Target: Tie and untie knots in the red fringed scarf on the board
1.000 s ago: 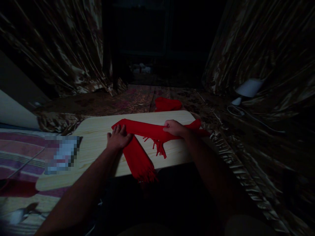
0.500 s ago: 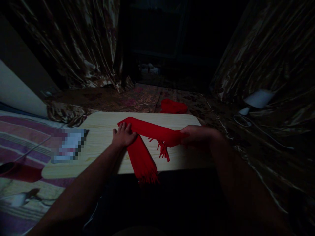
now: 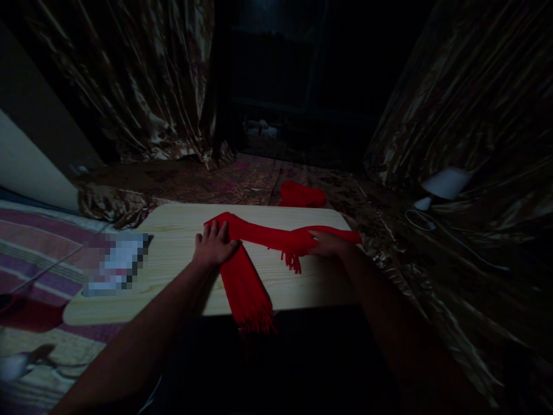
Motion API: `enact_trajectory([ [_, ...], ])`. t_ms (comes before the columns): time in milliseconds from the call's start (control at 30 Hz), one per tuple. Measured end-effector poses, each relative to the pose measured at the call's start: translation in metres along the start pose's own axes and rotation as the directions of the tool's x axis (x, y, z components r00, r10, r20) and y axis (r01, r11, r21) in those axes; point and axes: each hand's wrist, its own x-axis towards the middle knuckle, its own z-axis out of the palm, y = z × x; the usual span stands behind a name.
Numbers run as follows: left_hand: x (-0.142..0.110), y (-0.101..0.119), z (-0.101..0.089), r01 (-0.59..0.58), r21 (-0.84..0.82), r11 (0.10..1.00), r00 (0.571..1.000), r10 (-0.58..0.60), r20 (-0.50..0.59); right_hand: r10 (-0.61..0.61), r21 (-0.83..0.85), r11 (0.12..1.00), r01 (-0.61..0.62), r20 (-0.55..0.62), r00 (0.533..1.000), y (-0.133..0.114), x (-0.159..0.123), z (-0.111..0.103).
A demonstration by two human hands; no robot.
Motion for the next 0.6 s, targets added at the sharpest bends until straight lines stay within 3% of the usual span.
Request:
enact_trajectory([
  [67, -0.001, 0.000, 0.000, 0.000, -0.002, 1.000, 1.000, 0.000, -0.011, 0.161, -0.113, 0.978, -0.174, -0.114, 0.980, 0.000, 0.005, 0.003],
  [133, -0.002, 0.001, -0.001, -0.005, -0.004, 1.000, 0.999, 0.005, -0.038, 0.246, -0.177, 0.939, -0.295, -0.252, 0.936, -0.005, 0.006, 0.004],
  [233, -0.003, 0.001, -0.001, -0.006, -0.010, 1.000, 0.997, 0.005, -0.073, 0.224, -0.219, 0.919, -0.329, -0.398, 0.890, -0.017, 0.005, 0.003],
  [300, -0.003, 0.001, -0.001, 0.001, -0.011, 1.000, 0.997, -0.002, -0.080, 0.182, -0.230, 0.929, -0.292, -0.403, 0.897, -0.023, 0.005, 0.000],
  [367, -0.003, 0.001, -0.001, 0.009, -0.011, 1.000, 0.997, -0.009, -0.075, 0.170, -0.184, 0.956, -0.227, -0.281, 0.945, -0.024, 0.007, -0.004],
  [433, -0.003, 0.002, -0.001, 0.018, -0.017, 1.000, 0.998, -0.019, -0.061, 0.132, -0.051, 0.990, -0.135, -0.064, 0.989, -0.021, 0.014, -0.008],
  [500, -0.004, 0.003, -0.002, 0.024, -0.023, 0.999, 0.998, -0.025, -0.053, 0.061, 0.117, 0.990, -0.078, 0.137, 0.989, -0.016, 0.023, -0.012],
  [600, -0.005, 0.003, -0.003, 0.015, -0.012, 1.000, 0.998, -0.016, -0.061, -0.017, 0.287, 0.956, -0.062, 0.265, 0.964, -0.016, 0.041, -0.016],
])
